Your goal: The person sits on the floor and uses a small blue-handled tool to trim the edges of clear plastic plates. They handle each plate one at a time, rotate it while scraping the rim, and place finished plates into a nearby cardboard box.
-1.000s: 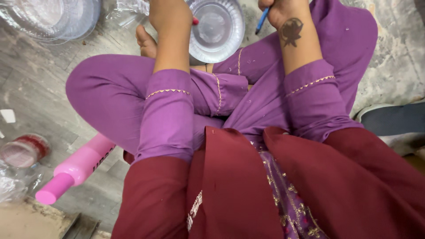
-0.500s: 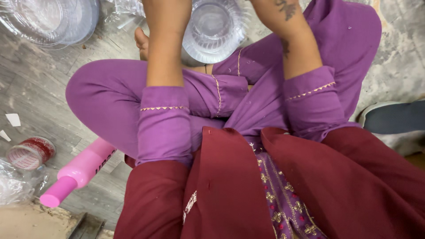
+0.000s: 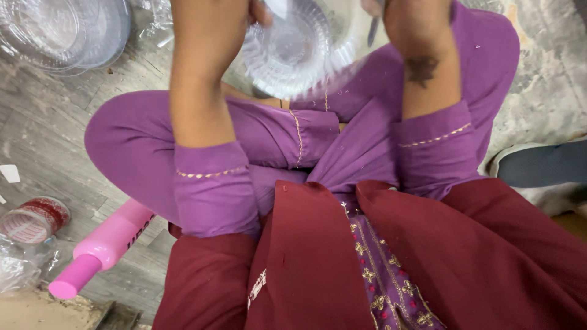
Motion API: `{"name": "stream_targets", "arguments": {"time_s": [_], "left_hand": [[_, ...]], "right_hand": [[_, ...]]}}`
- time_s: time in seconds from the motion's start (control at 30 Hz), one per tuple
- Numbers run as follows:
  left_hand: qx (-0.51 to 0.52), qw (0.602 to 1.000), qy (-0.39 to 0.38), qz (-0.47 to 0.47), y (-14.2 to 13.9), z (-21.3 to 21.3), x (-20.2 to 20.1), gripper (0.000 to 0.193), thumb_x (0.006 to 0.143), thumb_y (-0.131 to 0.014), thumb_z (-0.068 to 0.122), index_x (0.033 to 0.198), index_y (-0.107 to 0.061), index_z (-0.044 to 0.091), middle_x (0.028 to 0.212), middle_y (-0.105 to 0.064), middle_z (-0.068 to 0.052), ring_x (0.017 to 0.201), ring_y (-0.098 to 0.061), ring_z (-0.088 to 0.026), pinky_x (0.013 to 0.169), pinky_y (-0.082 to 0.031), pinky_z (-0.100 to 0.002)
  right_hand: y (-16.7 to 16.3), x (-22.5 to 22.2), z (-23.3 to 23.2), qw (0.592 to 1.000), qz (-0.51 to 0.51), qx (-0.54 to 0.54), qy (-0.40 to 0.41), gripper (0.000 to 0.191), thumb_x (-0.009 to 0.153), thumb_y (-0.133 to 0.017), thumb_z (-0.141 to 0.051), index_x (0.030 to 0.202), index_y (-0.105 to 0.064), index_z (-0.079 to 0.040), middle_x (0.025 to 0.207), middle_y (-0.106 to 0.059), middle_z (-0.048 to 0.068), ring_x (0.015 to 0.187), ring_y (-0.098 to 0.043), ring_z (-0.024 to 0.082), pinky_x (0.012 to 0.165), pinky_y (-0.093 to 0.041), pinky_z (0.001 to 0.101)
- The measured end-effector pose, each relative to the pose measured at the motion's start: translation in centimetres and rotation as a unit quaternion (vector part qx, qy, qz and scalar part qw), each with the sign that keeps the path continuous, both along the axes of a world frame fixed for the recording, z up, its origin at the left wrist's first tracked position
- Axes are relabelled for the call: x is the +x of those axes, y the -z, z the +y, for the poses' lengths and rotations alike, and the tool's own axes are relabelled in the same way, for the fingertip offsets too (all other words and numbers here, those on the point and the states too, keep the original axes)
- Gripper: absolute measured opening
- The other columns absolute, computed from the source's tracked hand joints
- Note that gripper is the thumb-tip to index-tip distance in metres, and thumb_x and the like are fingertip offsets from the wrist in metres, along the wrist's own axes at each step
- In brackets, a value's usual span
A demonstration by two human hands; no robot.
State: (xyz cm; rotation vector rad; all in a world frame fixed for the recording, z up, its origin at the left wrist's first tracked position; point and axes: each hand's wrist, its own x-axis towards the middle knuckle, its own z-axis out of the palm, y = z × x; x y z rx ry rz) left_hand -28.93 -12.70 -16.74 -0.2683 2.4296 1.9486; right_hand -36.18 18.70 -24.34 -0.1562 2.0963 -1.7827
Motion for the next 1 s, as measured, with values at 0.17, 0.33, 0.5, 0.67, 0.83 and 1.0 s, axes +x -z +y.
{"name": "stream_targets", "arguments": {"time_s": [0.17, 0.33, 0.5, 0.67, 0.83, 1.0], "left_hand": [[0.035, 0.995, 0.093, 0.029, -5.2, 0.1, 1.9, 0.015, 0.101, -0.060, 0.008, 0.092, -0.071, 0.001, 0.079, -0.074, -0.004, 0.058, -0.065, -0.007, 0.050, -0.049, -0.022], [0.101, 0.988, 0.109, -0.043, -7.4, 0.1, 1.9, 0.012, 0.101, -0.065, 0.011, 0.096, -0.073, 0.003, 0.078, -0.073, -0.003, 0.054, -0.062, -0.006, 0.046, -0.047, -0.021], [0.082, 0.988, 0.120, -0.059, -7.3, -0.5, 1.8, 0.012, 0.099, -0.066, 0.012, 0.096, -0.074, 0.004, 0.076, -0.073, -0.002, 0.052, -0.061, -0.005, 0.045, -0.045, -0.020], [0.104, 0.985, 0.121, -0.060, -6.8, -0.6, 1.8, 0.011, 0.100, -0.066, 0.011, 0.096, -0.073, 0.003, 0.077, -0.072, -0.002, 0.053, -0.060, -0.005, 0.046, -0.046, -0.020], [0.096, 0.989, 0.107, -0.041, -6.1, -0.2, 1.7, 0.012, 0.099, -0.065, 0.012, 0.096, -0.073, 0.004, 0.078, -0.072, -0.002, 0.053, -0.061, -0.006, 0.047, -0.046, -0.021], [0.090, 0.992, 0.082, -0.044, -5.5, 0.0, 1.8, 0.013, 0.097, -0.064, 0.012, 0.092, -0.072, 0.003, 0.076, -0.072, -0.003, 0.050, -0.059, -0.006, 0.045, -0.043, -0.021]], "right_hand": [[-4.5, 1.5, -0.6, 0.998, 0.004, -0.045, -0.034, 0.056, 0.083, -0.080, -0.052, 0.101, -0.056, -0.005, 0.091, -0.055, 0.002, 0.074, -0.051, 0.010, 0.064, -0.041, 0.0231], [-9.4, 2.2, -4.0, 0.960, 0.119, -0.124, -0.223, 0.061, 0.082, -0.081, -0.056, 0.103, -0.057, -0.005, 0.092, -0.056, 0.002, 0.076, -0.053, 0.010, 0.064, -0.041, 0.0225], [-11.0, 1.6, -6.2, 0.887, 0.267, -0.181, -0.331, 0.092, 0.052, -0.085, -0.073, 0.104, -0.052, -0.003, 0.094, -0.053, 0.000, 0.081, -0.049, 0.010, 0.069, -0.038, 0.0247], [-10.1, 1.7, -5.6, 0.886, 0.295, -0.125, -0.334, 0.097, 0.050, -0.086, -0.074, 0.102, -0.051, 0.000, 0.093, -0.052, 0.003, 0.081, -0.049, 0.013, 0.067, -0.037, 0.0278], [-9.1, 2.1, -4.5, 0.896, 0.324, -0.065, -0.295, 0.090, 0.046, -0.080, -0.077, 0.088, -0.051, -0.003, 0.077, -0.046, 0.002, 0.064, -0.044, 0.014, 0.057, -0.033, 0.0280], [-8.5, 2.5, -4.0, 0.897, 0.346, -0.050, -0.269, 0.089, 0.059, -0.074, -0.084, 0.088, -0.051, -0.003, 0.076, -0.046, 0.003, 0.064, -0.046, 0.015, 0.059, -0.035, 0.0285]]}}
